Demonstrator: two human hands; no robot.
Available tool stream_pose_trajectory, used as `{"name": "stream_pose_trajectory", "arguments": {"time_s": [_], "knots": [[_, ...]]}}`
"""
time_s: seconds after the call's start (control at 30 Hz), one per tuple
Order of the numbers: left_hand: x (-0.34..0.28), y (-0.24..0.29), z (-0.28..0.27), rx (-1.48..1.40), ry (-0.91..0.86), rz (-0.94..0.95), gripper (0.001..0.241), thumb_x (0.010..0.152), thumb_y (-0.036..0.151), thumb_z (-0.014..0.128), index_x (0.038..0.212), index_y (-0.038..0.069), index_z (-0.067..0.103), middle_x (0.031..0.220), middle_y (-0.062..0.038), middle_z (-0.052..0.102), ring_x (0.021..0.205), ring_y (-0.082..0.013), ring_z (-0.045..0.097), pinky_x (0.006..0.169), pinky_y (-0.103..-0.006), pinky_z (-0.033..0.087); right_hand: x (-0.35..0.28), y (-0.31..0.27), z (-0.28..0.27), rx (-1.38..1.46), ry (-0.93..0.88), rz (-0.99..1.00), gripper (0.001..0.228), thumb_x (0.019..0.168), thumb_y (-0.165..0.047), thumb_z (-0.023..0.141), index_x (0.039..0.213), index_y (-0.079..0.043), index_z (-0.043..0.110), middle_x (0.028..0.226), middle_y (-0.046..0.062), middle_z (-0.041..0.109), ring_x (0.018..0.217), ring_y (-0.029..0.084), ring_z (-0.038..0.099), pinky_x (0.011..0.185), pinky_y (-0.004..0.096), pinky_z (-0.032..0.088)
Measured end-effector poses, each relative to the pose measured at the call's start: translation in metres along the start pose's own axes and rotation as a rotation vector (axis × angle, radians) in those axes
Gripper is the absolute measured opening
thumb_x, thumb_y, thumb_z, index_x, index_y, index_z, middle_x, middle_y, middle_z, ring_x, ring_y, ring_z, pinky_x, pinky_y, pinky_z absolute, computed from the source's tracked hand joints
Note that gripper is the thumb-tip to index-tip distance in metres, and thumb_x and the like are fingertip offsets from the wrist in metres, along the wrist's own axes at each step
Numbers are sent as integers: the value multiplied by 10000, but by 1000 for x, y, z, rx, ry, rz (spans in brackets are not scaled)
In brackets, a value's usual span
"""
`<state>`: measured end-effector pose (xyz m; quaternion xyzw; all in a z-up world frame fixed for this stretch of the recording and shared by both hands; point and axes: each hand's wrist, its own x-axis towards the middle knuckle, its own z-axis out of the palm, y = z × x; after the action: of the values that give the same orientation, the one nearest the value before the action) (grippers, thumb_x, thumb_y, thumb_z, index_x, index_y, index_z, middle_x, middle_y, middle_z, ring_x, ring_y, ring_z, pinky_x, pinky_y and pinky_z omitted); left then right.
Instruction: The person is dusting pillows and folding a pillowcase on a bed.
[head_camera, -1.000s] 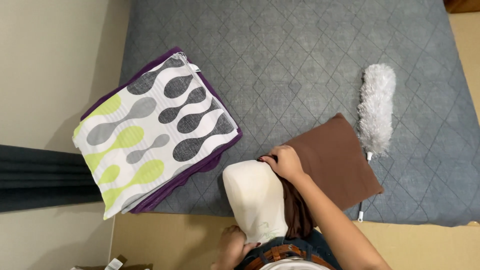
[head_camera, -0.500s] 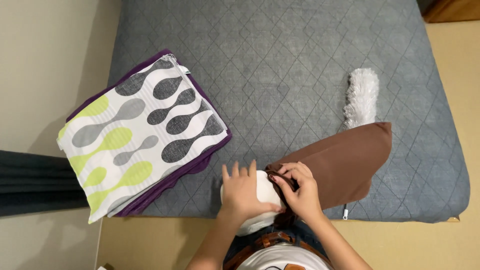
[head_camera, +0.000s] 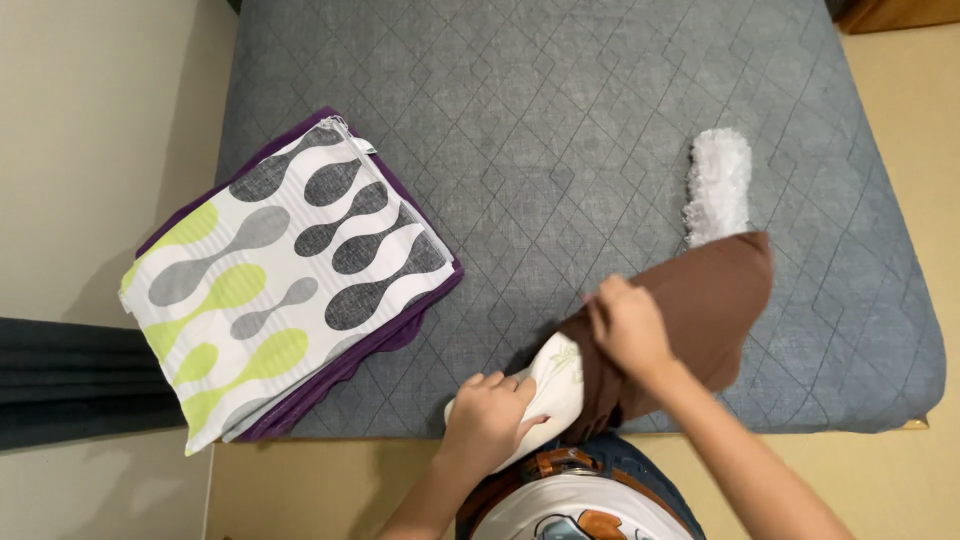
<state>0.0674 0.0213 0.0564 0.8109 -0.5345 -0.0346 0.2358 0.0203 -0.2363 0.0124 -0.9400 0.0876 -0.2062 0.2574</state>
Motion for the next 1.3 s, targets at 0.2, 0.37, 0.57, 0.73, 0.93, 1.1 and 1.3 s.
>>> {"name": "stream_pose_trajectory", "arguments": {"time_s": [0.2, 0.37, 0.57, 0.73, 0.93, 1.1, 1.3], "knots": [[9, 8, -38, -106, -34, -26, 310, 875, 344, 795, 914, 62, 674, 784, -94, 693, 762, -275, 669, 701, -396, 503, 20, 123, -27, -89, 153, 118, 250, 935, -168, 744, 835, 11, 601, 867, 215, 610, 798, 446, 603, 706, 501, 495], [38, -31, -30, -208, -114, -321, 369, 848, 396, 809, 978, 58, 736, 923, -164, 718, 908, -361, 646, 758, -472, 493, 26, 131, -16, -176, 139, 217, 354, 907, -243, 818, 763, 12, 618, 825, 193, 625, 715, 418, 607, 670, 492, 496], [-81, -206, 206, -856, 551, -1055, 561, 1026, 456, 640, 1206, -76, 640, 1092, -265, 647, 1018, -384, 663, 925, -429, 530, -34, 143, 52, 227, 223, 421, 82, 924, -121, 699, 924, -41, 681, 916, 116, 724, 791, 244, 709, 757, 378, 574], [-100, -139, 278, -1072, 203, -1309, 723, 843, 478, 791, 1344, 16, 549, 1251, -133, 684, 1122, -255, 654, 972, -383, 504, -112, 78, 124, 343, -182, 608, 248, 836, -262, 791, 916, -28, 771, 880, 127, 782, 791, 230, 746, 728, 373, 587], [-56, -78, 236, -1311, 407, -1326, 650, 824, 399, 780, 1326, 7, 648, 1269, -124, 702, 1117, -233, 659, 975, -369, 497, -119, 24, 159, 40, 36, 516, 511, 821, -386, 789, 1045, 50, 643, 894, 236, 671, 799, 416, 665, 707, 480, 548], [-33, -2, 190, -1395, 479, -1101, 523, 862, 274, 747, 1288, -16, 662, 1245, -128, 718, 1120, -201, 673, 969, -348, 525, -91, 28, 146, -143, 146, 751, 319, 891, -255, 648, 1079, -16, 553, 938, 249, 692, 896, 481, 665, 747, 587, 484], [-7, 58, 132, -1486, 425, -1067, 513, 850, 219, 765, 1264, -66, 663, 1181, -146, 739, 1056, -204, 688, 922, -344, 539, -101, 65, 72, -46, 239, 780, 275, 1051, -203, 546, 1172, 23, 446, 858, 363, 643, 778, 572, 622, 699, 614, 482]]}}
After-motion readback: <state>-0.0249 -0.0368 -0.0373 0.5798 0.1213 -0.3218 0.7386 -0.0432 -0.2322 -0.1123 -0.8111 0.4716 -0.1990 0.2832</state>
